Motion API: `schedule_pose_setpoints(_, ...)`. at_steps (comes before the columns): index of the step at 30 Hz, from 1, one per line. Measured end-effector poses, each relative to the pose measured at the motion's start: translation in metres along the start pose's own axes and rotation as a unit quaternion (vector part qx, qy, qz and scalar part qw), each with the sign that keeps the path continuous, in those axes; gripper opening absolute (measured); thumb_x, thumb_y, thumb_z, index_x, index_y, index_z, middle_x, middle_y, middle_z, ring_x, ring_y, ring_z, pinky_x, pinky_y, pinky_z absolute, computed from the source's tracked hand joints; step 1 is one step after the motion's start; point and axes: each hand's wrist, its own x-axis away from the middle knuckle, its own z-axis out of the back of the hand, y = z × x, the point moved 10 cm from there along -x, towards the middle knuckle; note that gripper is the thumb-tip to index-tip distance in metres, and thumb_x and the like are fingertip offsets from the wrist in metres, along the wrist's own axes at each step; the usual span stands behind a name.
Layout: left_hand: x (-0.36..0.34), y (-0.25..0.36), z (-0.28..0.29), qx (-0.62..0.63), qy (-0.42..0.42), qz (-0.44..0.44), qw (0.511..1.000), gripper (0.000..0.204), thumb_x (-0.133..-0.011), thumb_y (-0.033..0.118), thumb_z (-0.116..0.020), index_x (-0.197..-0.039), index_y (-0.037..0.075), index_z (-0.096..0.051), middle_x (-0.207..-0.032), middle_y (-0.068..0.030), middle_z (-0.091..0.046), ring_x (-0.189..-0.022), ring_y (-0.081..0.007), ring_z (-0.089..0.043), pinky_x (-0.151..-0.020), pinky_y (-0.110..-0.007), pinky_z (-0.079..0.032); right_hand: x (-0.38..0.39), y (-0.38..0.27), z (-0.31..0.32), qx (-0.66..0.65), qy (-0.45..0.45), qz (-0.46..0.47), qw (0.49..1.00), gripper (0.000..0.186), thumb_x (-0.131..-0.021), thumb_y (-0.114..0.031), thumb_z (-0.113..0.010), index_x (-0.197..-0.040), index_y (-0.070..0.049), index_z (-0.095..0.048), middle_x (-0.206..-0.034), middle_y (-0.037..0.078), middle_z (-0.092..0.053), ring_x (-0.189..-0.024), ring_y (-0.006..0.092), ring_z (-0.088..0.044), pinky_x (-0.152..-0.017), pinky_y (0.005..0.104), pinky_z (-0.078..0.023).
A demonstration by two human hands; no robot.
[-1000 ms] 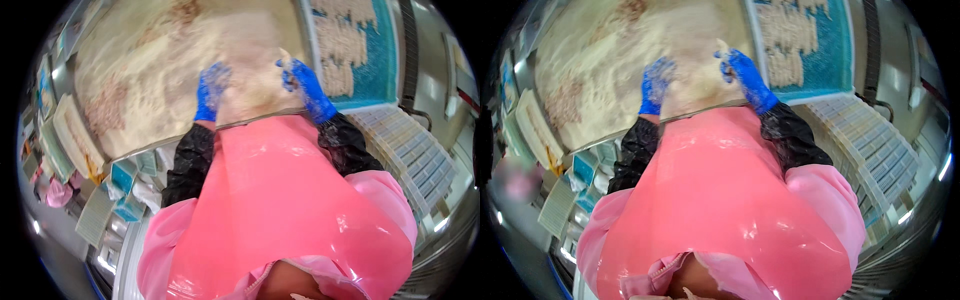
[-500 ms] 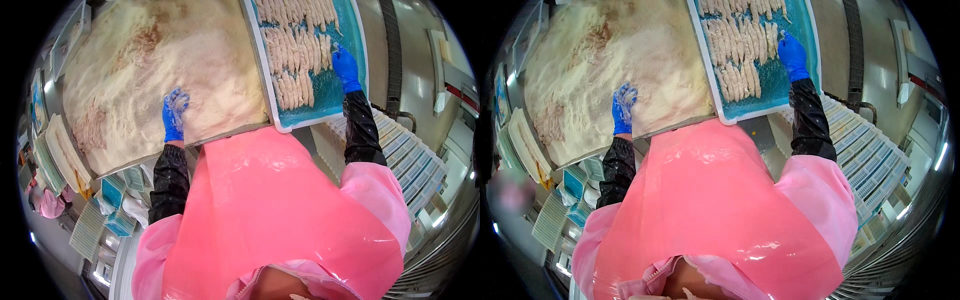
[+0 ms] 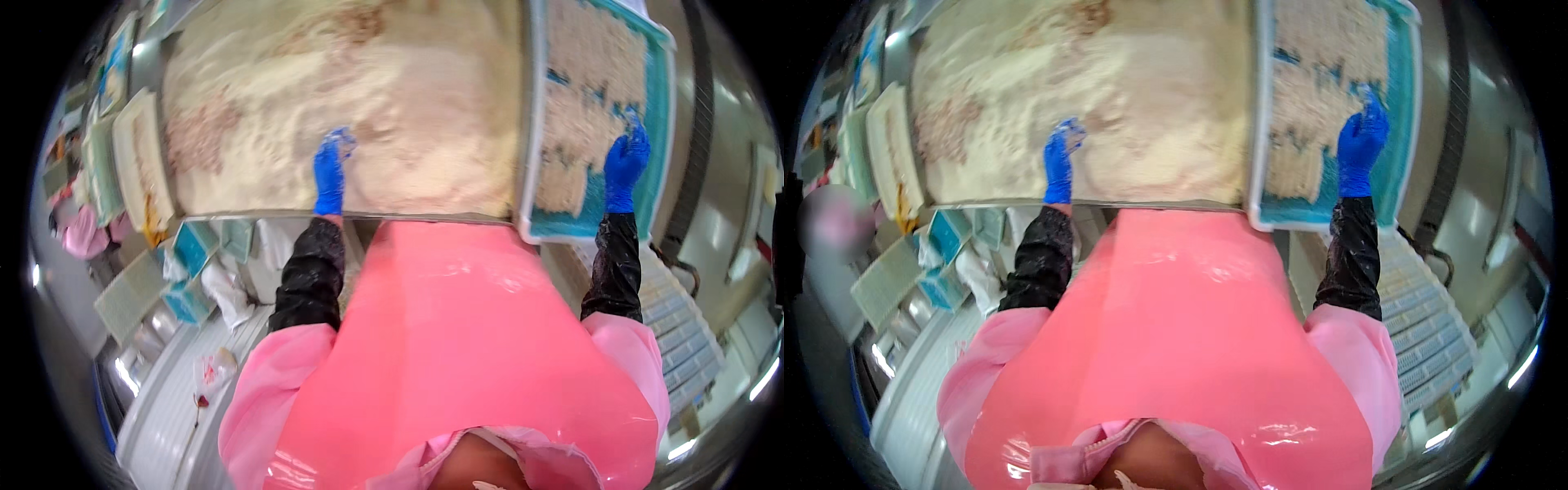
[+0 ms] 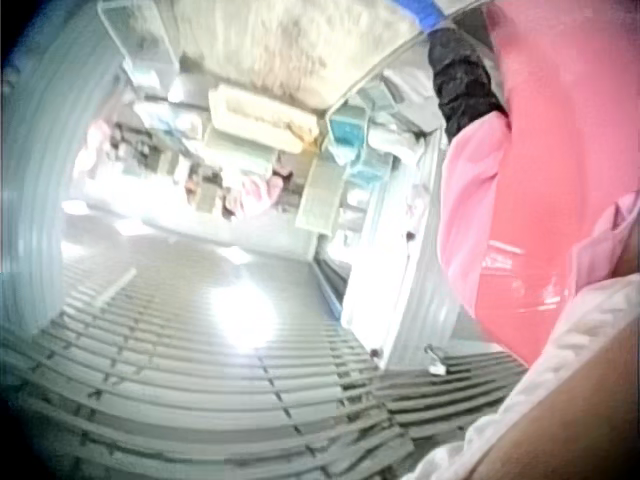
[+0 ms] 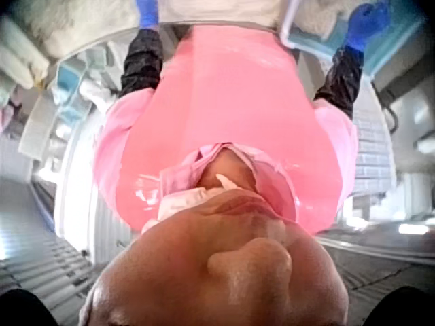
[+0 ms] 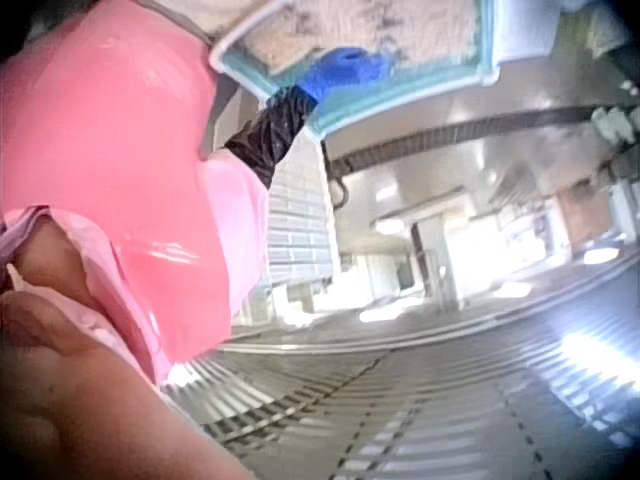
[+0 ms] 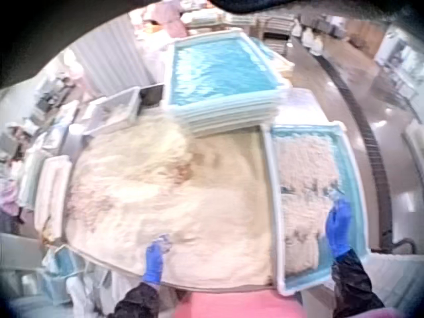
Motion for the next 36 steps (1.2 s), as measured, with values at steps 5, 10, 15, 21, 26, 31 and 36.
schedule_pose_setpoints(5, -0.017, -0.009, 0.030, -0.020, -0.010, 0.065, 0.998, 0.029, -0.092, 0.021, -0.047, -0.110, 0.003, -0.060, -0.098, -0.0043, -0.064, -0.084, -0.0120, -0.061, -0.070, -0.024, -0.048, -0.044, -0.187, -0.182, -0.158, -0.176, 0.101, 0.966, 0.036, -0.084, -0.003, -0.051, -0.120, -0.003, -0.054, -0.116, 0.018, -0.057, -0.108, 0.0309, -0.054, -0.094, 0.0379, -0.041)
schedule_pose_setpoints(10, -0.029, -0.019, 0.026, -0.008, -0.050, 0.096, 0.994, 0.025, -0.089, 0.018, -0.053, -0.107, 0.004, -0.062, -0.094, -0.0041, -0.065, -0.081, -0.0105, -0.061, -0.064, -0.022, -0.049, 0.008, -0.210, -0.333, -0.253, -0.173, 0.035, 0.951, 0.037, -0.084, -0.015, -0.059, -0.120, -0.011, -0.055, -0.112, 0.014, -0.058, -0.107, 0.0311, -0.052, -0.092, 0.0376, -0.041)
schedule_pose_setpoints(15, -0.027, -0.021, 0.021, -0.031, -0.070, 0.147, 0.986, 0.019, -0.084, 0.017, -0.062, -0.097, 0.002, -0.065, -0.082, -0.0037, -0.066, -0.068, -0.0111, -0.062, -0.058, -0.022, -0.048, -0.082, -0.224, -0.342, -0.318, -0.117, -0.013, 0.941, 0.026, -0.085, -0.007, -0.055, -0.111, -0.007, -0.062, -0.108, 0.011, -0.062, -0.101, 0.0239, -0.058, -0.091, 0.0298, -0.042)
schedule_pose_setpoints(21, -0.027, -0.023, 0.016, 0.025, -0.104, 0.213, 0.971, 0.021, -0.084, 0.023, -0.063, -0.093, 0.004, -0.066, -0.079, -0.0039, -0.066, -0.067, -0.0114, -0.061, -0.056, -0.023, -0.048, -0.161, -0.251, -0.360, 0.127, -0.119, 0.298, 0.939, 0.036, -0.077, -0.018, -0.061, -0.113, -0.016, -0.060, -0.115, 0.012, -0.057, -0.106, 0.0290, -0.051, -0.092, 0.0412, -0.039)
schedule_pose_setpoints(26, -0.028, -0.025, 0.017, 0.026, -0.120, 0.202, 0.972, 0.022, -0.085, 0.024, -0.062, -0.095, 0.005, -0.066, -0.079, -0.0034, -0.066, -0.068, -0.0110, -0.061, -0.056, -0.023, -0.048, -0.138, -0.208, -0.361, -0.040, -0.189, 0.121, 0.974, 0.033, -0.080, -0.021, -0.063, -0.109, -0.007, -0.059, -0.107, 0.013, -0.062, -0.096, 0.0279, -0.059, -0.085, 0.0377, -0.045)
schedule_pose_setpoints(31, -0.029, -0.034, 0.017, 0.038, -0.133, 0.211, 0.968, 0.025, -0.085, 0.025, -0.061, -0.100, 0.005, -0.065, -0.084, -0.0039, -0.067, -0.070, -0.0110, -0.062, -0.056, -0.023, -0.048, -0.068, -0.201, -0.354, -0.431, -0.304, -0.225, 0.819, 0.023, -0.086, -0.022, -0.058, -0.099, -0.003, -0.060, -0.085, 0.007, -0.063, -0.079, 0.0168, -0.060, -0.073, 0.0299, -0.048)
schedule_pose_setpoints(36, -0.029, -0.028, 0.021, 0.033, -0.111, 0.205, 0.972, 0.027, -0.086, 0.025, -0.060, -0.102, 0.004, -0.064, -0.094, -0.0059, -0.066, -0.076, -0.0135, -0.065, -0.056, -0.025, -0.050, 0.037, -0.217, -0.338, -0.560, -0.324, -0.444, 0.620, 0.024, -0.090, -0.023, -0.053, -0.105, -0.005, -0.059, -0.082, 0.007, -0.062, -0.075, 0.0142, -0.058, -0.062, 0.0259, -0.049)
